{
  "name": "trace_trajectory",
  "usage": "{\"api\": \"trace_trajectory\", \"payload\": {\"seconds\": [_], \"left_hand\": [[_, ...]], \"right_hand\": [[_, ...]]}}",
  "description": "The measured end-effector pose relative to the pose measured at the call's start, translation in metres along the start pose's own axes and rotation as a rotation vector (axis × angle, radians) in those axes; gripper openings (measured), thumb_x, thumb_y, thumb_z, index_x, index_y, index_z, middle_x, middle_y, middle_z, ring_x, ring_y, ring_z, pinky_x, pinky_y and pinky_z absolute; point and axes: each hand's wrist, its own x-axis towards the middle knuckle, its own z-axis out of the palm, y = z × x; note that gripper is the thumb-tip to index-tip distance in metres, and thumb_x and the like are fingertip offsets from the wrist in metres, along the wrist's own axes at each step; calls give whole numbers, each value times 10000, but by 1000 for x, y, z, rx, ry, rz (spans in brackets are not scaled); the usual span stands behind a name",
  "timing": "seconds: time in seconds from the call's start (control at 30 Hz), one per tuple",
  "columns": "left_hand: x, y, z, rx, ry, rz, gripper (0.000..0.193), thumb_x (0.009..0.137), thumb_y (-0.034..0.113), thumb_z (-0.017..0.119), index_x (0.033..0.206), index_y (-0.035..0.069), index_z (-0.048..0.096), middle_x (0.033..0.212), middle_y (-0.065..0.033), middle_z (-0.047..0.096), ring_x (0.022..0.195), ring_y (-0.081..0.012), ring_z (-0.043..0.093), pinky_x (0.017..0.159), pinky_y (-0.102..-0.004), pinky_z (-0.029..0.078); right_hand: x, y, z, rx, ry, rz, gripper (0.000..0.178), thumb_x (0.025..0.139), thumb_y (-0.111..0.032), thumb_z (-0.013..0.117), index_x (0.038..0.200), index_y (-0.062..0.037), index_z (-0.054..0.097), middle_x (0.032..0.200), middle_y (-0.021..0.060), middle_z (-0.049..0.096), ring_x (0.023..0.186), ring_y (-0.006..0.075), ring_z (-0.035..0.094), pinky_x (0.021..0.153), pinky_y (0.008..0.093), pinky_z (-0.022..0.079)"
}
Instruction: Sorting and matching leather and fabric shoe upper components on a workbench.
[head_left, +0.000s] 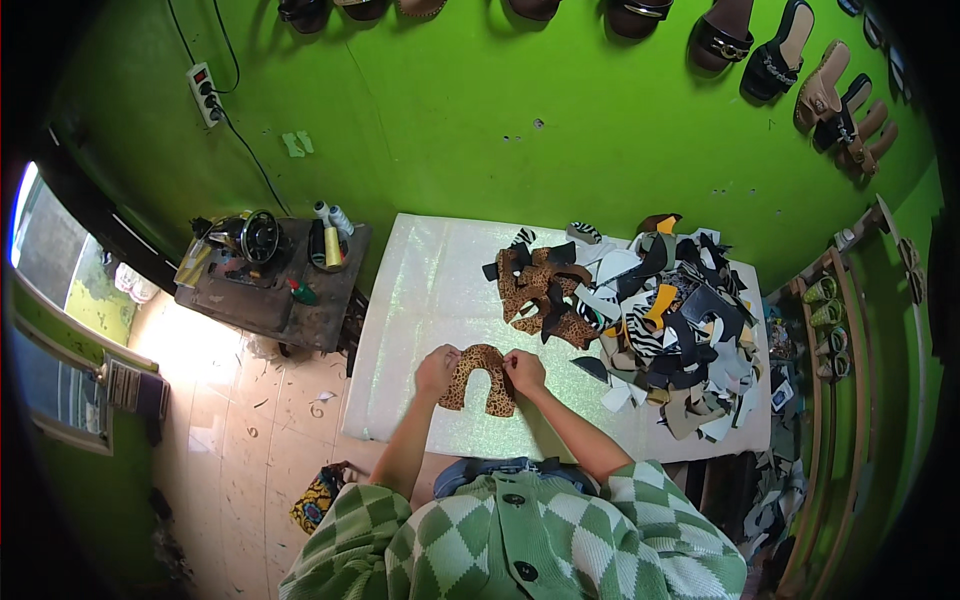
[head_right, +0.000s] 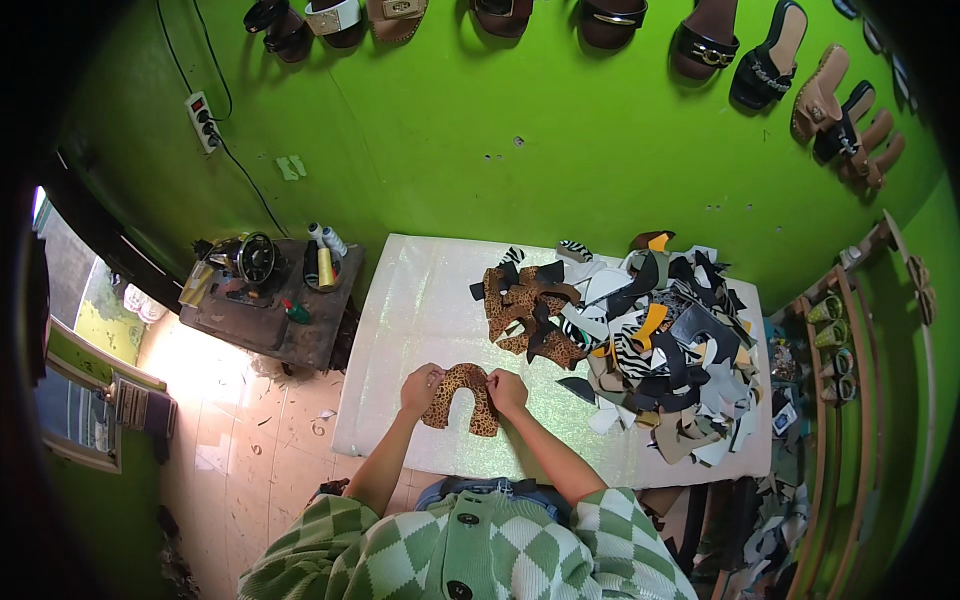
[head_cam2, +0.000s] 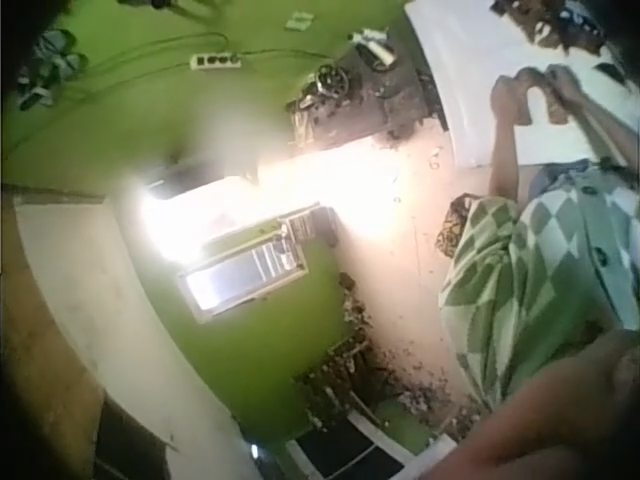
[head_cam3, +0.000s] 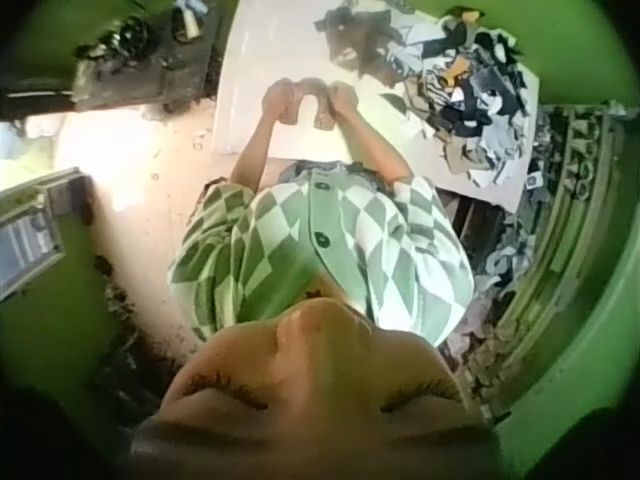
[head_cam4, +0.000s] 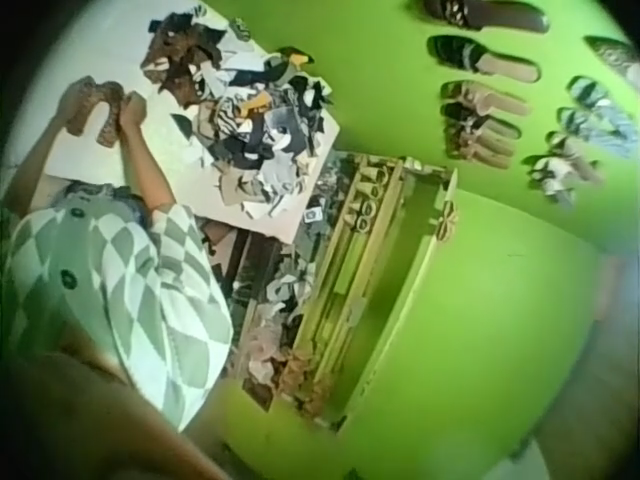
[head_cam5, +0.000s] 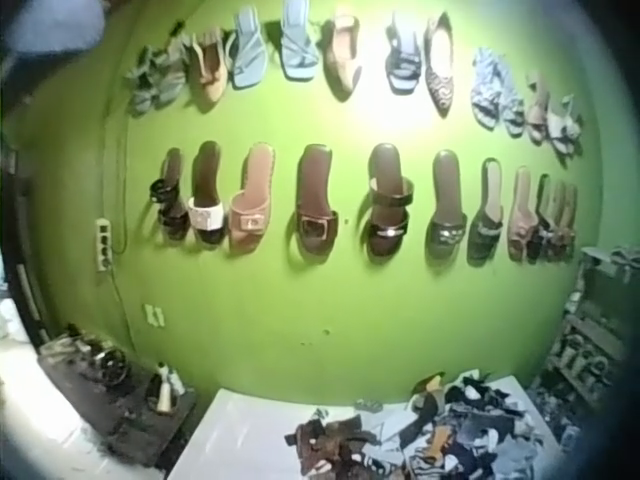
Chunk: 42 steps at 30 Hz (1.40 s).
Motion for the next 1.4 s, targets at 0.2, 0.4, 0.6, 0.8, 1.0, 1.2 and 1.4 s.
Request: {"api": "trace_trajectory", "payload": {"seconds": [0.2, 0.4, 0.6, 0.8, 1.0, 1.2, 1.4], "left_hand": [[0, 2, 2, 71, -2, -52, 137, 829, 179, 602, 958, 138, 625, 941, -71, 648, 845, -262, 625, 718, -364, 488], [-13, -2, 15, -30, 208, 62, 184, 793, 108, 628, 974, 105, 594, 970, -94, 564, 918, -277, 554, 772, -360, 459], [-26, 23, 33, 29, 330, 219, 205, 778, 71, 614, 975, 63, 559, 986, -109, 540, 936, -295, 518, 809, -385, 435], [-34, 62, 60, -127, 218, 259, 198, 775, 36, 600, 967, 51, 553, 982, -114, 530, 904, -285, 530, 779, -365, 446], [-34, 83, 79, -178, 83, 277, 210, 777, 27, 596, 980, 52, 553, 944, -112, 512, 850, -250, 537, 746, -344, 453], [-33, 90, 95, -162, -40, 264, 258, 782, 35, 598, 1033, 57, 544, 1004, -114, 517, 920, -267, 538, 791, -353, 455], [6, 110, 109, -86, -29, 418, 255, 753, 31, 614, 1000, 83, 581, 1058, -112, 523, 1015, -289, 507, 879, -379, 418]], "right_hand": [[-1, -3, -6, -82, 10, 17, 117, 775, -184, 662, 864, -109, 648, 757, 46, 662, 726, 217, 643, 659, 340, 498], [-14, 14, -35, -169, 175, -92, 191, 726, -97, 643, 910, -112, 593, 963, 117, 503, 932, 300, 529, 767, 395, 451], [-29, 68, -87, -369, 281, 38, 327, 725, -95, 688, 1026, -115, 562, 1044, 122, 464, 1015, 311, 469, 839, 419, 409], [-37, 93, -106, -241, 243, -100, 273, 740, -106, 695, 994, -90, 596, 1015, 93, 477, 988, 298, 470, 858, 412, 408], [-36, 99, -106, -78, 193, -107, 134, 743, -21, 661, 854, -39, 589, 900, 110, 495, 842, 291, 536, 745, 382, 443], [-46, 100, -109, 132, 200, -142, 100, 769, 34, 585, 850, -13, 550, 891, 132, 507, 839, 286, 556, 737, 338, 449], [-48, 102, -112, 233, 235, -202, 79, 779, 34, 533, 849, 1, 518, 893, 144, 528, 778, 280, 570, 695, 322, 461]]}}
